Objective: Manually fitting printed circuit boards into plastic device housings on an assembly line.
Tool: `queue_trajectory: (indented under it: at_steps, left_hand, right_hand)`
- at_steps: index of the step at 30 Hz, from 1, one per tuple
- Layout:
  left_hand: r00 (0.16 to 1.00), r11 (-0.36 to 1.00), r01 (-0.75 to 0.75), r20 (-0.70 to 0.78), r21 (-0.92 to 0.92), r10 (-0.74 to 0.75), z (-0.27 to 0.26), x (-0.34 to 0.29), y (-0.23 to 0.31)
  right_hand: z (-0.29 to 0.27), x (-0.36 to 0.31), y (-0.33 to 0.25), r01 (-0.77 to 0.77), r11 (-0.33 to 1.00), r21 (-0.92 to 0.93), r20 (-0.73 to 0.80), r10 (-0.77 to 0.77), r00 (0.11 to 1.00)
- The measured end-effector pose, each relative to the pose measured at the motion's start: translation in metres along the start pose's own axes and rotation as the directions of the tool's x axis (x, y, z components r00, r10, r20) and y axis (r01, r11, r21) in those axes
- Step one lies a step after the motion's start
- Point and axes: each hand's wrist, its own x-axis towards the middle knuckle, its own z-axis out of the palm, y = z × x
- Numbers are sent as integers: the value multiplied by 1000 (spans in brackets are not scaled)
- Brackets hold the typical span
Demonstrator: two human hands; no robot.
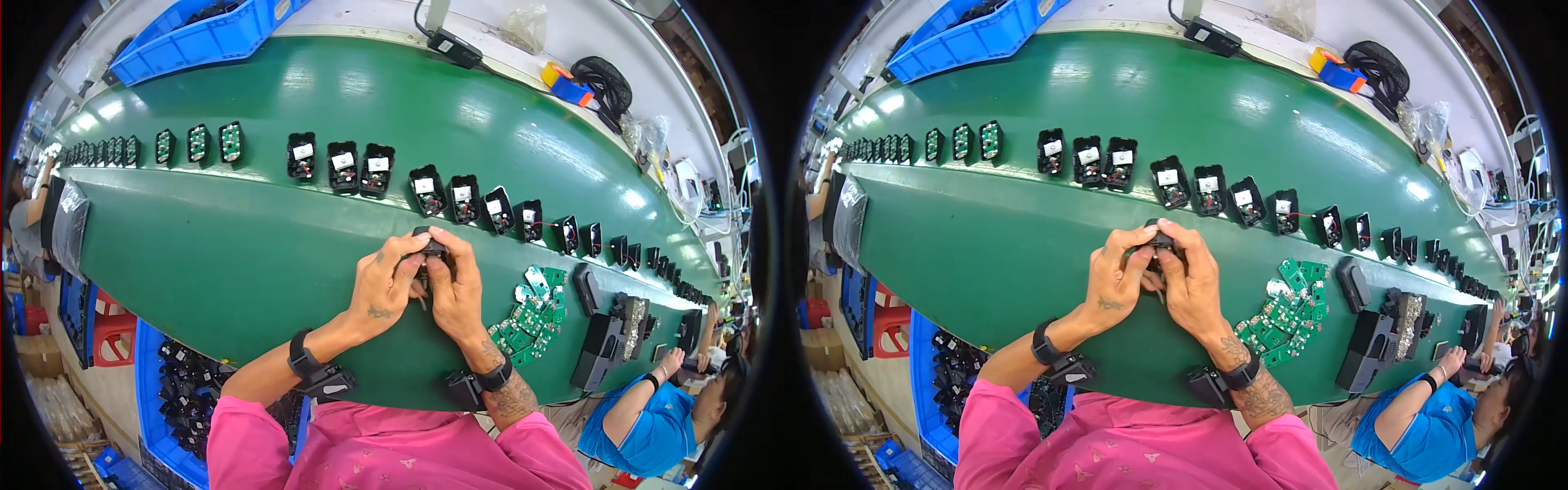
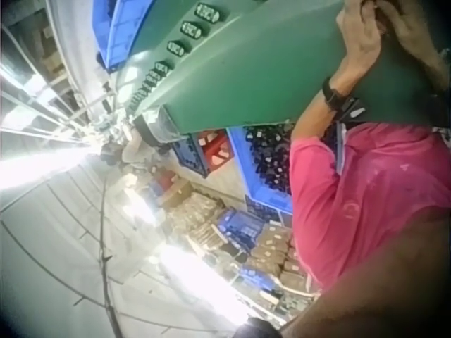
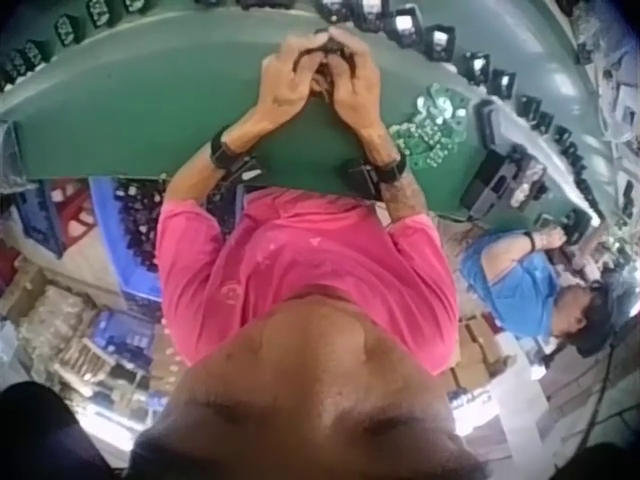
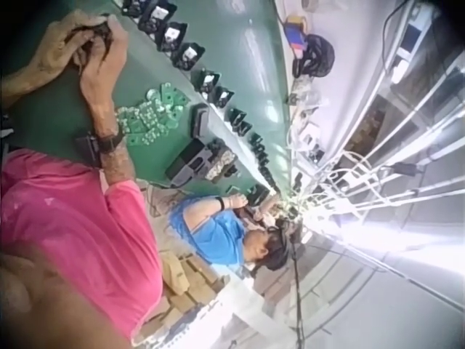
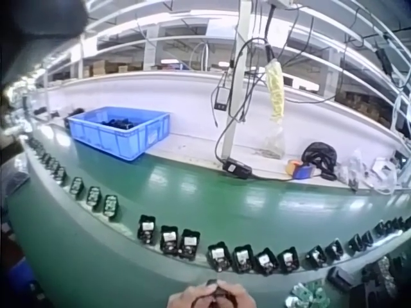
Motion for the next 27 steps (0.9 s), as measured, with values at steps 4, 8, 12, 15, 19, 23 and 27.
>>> queue_trajectory:
  at_steps: [4,8,12,15,19,23,27]
  left_hand:
    - [996,999,33,84,31,-36,-11,14,11]
    - [946,975,97,-323,200,-27,-78,57,29]
    - [915,914,294,-359,280,-184,-179,109,-6]
    - [974,718,126,-222,684,41,-225,120,-49]
    - [991,420,103,-130,902,35,-219,136,-21]
    - [959,388,-270,283,881,25,-198,122,4]
    - [968,414,-139,212,900,-136,-179,126,3]
  right_hand:
    - [5,7,-2,180,974,-140,-82,-193,978]
    - [-11,-2,-4,-38,990,-136,-51,32,998]
    - [-8,1,-15,-77,975,-210,-1,78,997]
    - [0,4,-22,82,959,-271,62,-67,996]
    - [-33,10,-33,109,900,-422,35,-104,994]
    - [-99,2,-55,18,685,-728,-79,-110,991]
    - [-158,-18,-49,-238,447,-862,-191,148,970]
